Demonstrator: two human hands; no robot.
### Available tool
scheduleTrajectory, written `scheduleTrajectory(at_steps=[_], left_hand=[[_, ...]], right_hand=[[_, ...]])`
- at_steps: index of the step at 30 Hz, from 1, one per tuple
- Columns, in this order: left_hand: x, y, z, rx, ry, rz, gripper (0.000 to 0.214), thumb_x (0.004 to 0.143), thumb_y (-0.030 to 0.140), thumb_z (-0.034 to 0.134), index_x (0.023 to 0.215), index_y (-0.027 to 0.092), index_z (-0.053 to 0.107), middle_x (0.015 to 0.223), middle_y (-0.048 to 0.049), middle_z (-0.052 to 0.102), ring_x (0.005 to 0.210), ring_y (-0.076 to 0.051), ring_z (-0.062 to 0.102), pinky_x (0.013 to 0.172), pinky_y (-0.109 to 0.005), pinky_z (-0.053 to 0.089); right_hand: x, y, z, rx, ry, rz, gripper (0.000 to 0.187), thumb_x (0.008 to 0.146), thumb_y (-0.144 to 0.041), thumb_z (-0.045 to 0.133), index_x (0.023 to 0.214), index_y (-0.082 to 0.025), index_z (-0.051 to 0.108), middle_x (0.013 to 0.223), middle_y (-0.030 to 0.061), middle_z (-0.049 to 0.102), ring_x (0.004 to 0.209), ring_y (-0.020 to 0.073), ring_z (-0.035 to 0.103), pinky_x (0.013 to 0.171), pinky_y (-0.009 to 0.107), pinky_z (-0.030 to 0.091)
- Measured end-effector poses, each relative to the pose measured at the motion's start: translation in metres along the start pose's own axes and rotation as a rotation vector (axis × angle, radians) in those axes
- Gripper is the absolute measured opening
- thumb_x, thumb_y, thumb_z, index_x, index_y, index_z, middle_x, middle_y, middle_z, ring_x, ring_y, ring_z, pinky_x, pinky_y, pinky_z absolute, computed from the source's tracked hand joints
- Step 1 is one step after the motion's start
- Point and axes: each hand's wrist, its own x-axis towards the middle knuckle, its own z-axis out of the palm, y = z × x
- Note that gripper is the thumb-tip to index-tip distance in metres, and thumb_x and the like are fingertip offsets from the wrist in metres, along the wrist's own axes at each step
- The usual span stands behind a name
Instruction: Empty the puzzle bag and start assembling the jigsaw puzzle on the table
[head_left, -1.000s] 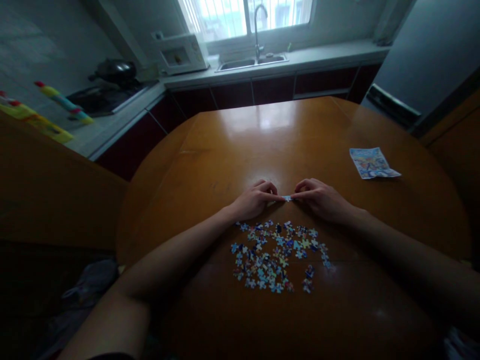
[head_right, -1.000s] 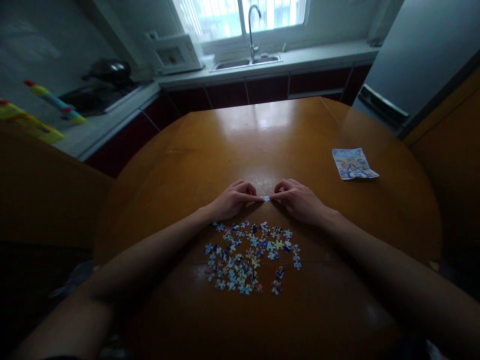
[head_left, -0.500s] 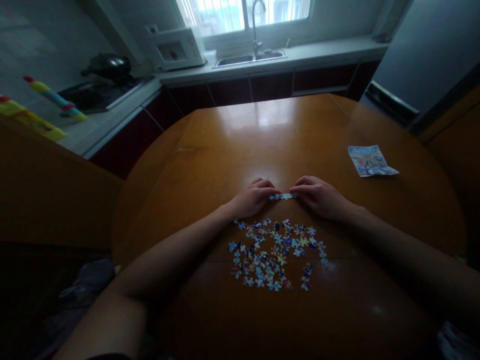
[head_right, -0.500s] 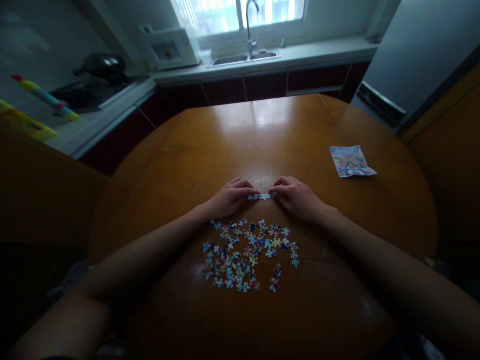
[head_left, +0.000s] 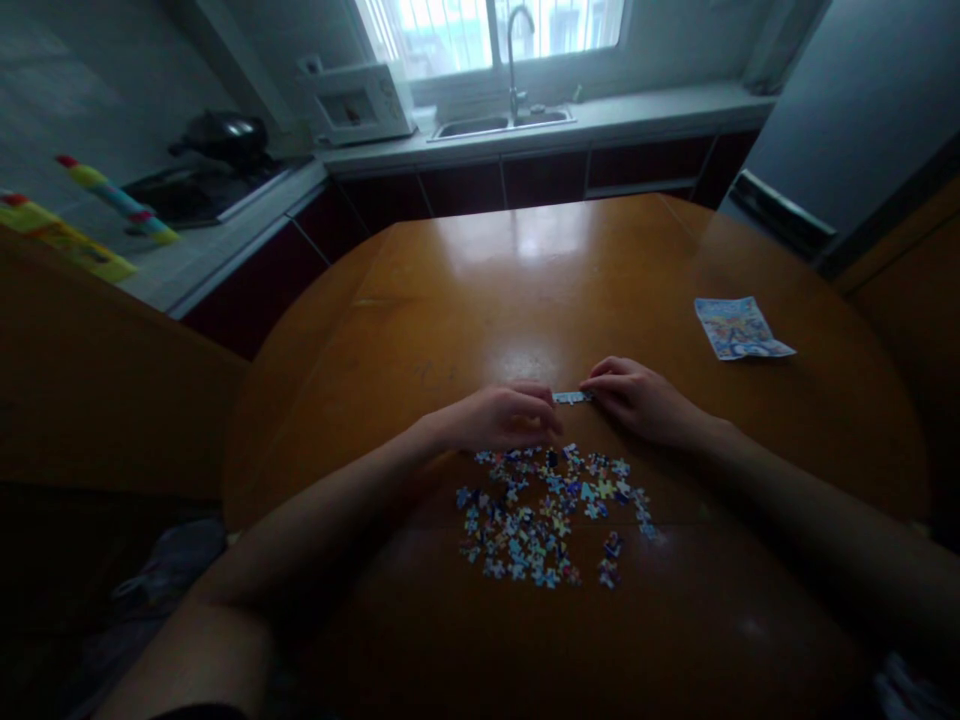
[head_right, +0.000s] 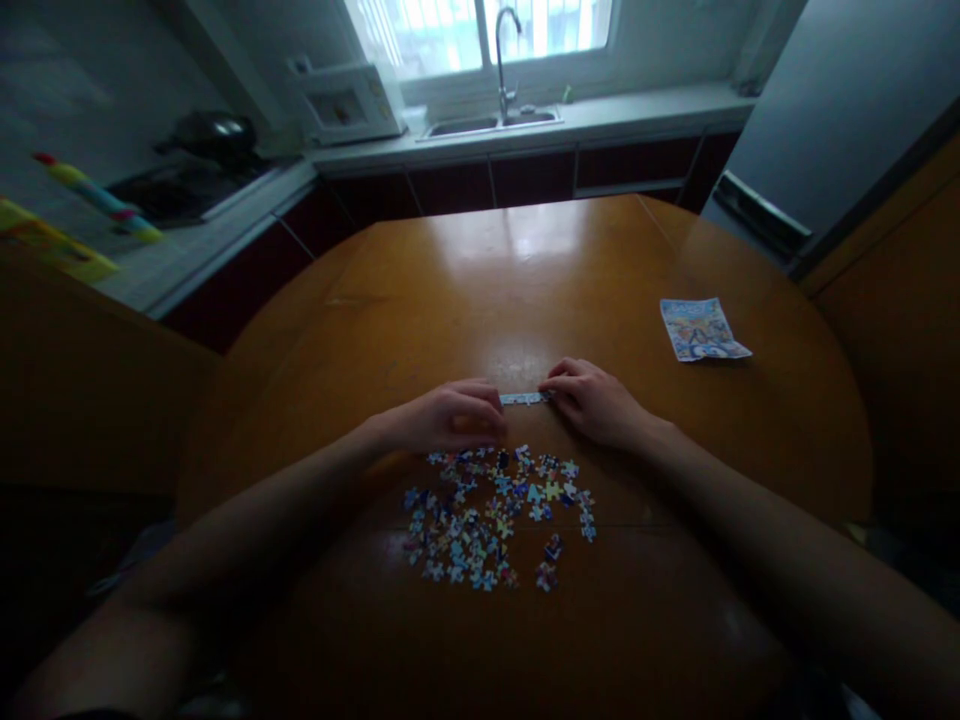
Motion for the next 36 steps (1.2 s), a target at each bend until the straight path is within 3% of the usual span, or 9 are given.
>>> scheduleTrajectory(at_steps=[5,9,13,17,21,26,28,31,36], left_hand=[[-0.006,0.054,-0.012,-0.080,-0.282,0.048,0.009,0.092,0.038,0.070,0.089,0.039,0.079,0.086,-0.0015,0.073,0.085,-0.019,0.069,0.081,-0.033,0.057],[-0.006,0.054,-0.020,0.067,-0.321,0.000,0.018,0.097,0.033,0.062,0.090,0.035,0.079,0.087,-0.0022,0.073,0.084,-0.019,0.068,0.080,-0.033,0.055],[-0.006,0.031,-0.029,0.293,-0.204,-0.048,0.017,0.098,0.027,0.058,0.091,0.028,0.074,0.089,-0.0017,0.071,0.082,-0.015,0.066,0.076,-0.028,0.051],[-0.005,0.002,-0.029,0.500,0.012,-0.146,0.028,0.100,0.033,0.054,0.078,0.021,0.065,0.080,-0.0027,0.065,0.074,-0.015,0.058,0.068,-0.028,0.043],[-0.005,-0.038,-0.019,0.446,0.325,-0.270,0.037,0.099,0.032,0.051,0.065,0.018,0.048,0.066,0.0003,0.049,0.059,-0.012,0.043,0.058,-0.027,0.031],[-0.007,-0.078,-0.010,0.307,0.687,-0.412,0.029,0.093,0.028,0.050,0.068,0.020,0.037,0.060,0.0040,0.041,0.054,-0.011,0.037,0.054,-0.026,0.027],[-0.007,-0.085,-0.009,0.291,0.721,-0.406,0.028,0.089,0.024,0.051,0.067,0.021,0.034,0.059,0.0045,0.039,0.054,-0.011,0.035,0.054,-0.025,0.026],[-0.007,-0.089,-0.009,0.309,0.656,-0.374,0.030,0.086,0.021,0.053,0.064,0.020,0.032,0.057,0.0048,0.037,0.053,-0.010,0.033,0.054,-0.026,0.024],[-0.008,-0.092,-0.006,0.296,0.612,-0.359,0.031,0.085,0.022,0.055,0.062,0.020,0.033,0.056,0.0053,0.036,0.053,-0.010,0.032,0.054,-0.025,0.023]], right_hand=[[0.000,0.002,0.000,0.040,-0.001,0.006,0.026,0.096,-0.023,0.057,0.111,-0.031,0.076,0.111,0.0084,0.069,0.102,0.0251,0.064,0.091,0.044,0.054],[0.000,0.003,-0.001,0.057,0.004,-0.005,0.025,0.095,-0.024,0.058,0.110,-0.031,0.077,0.110,0.0087,0.069,0.101,0.0255,0.065,0.091,0.044,0.054],[0.001,0.002,-0.001,0.073,0.012,-0.006,0.025,0.096,-0.023,0.058,0.109,-0.030,0.077,0.110,0.0088,0.069,0.102,0.0256,0.065,0.092,0.044,0.054],[0.002,0.001,-0.001,0.076,0.019,-0.007,0.024,0.097,-0.025,0.056,0.111,-0.026,0.076,0.110,0.0107,0.069,0.100,0.0253,0.065,0.091,0.043,0.054],[0.002,0.002,0.000,0.073,0.020,-0.006,0.024,0.098,-0.025,0.055,0.112,-0.023,0.075,0.110,0.0123,0.069,0.099,0.0253,0.065,0.090,0.043,0.054],[0.002,0.003,-0.002,0.093,0.013,-0.006,0.023,0.095,-0.021,0.058,0.110,-0.024,0.075,0.110,0.0115,0.069,0.100,0.0254,0.065,0.090,0.043,0.053],[0.001,-0.001,-0.005,0.095,0.022,-0.003,0.021,0.095,-0.020,0.058,0.108,-0.023,0.075,0.109,0.0111,0.068,0.097,0.0238,0.064,0.088,0.041,0.053],[-0.005,-0.018,-0.010,0.095,-0.013,-0.047,0.013,0.093,-0.019,0.062,0.098,-0.022,0.074,0.102,0.0087,0.066,0.090,0.0201,0.062,0.080,0.035,0.051],[-0.018,-0.057,-0.012,0.114,-0.287,-0.235,0.017,0.098,-0.021,0.060,0.083,-0.021,0.069,0.090,0.0039,0.063,0.082,0.0153,0.055,0.074,0.029,0.045]])
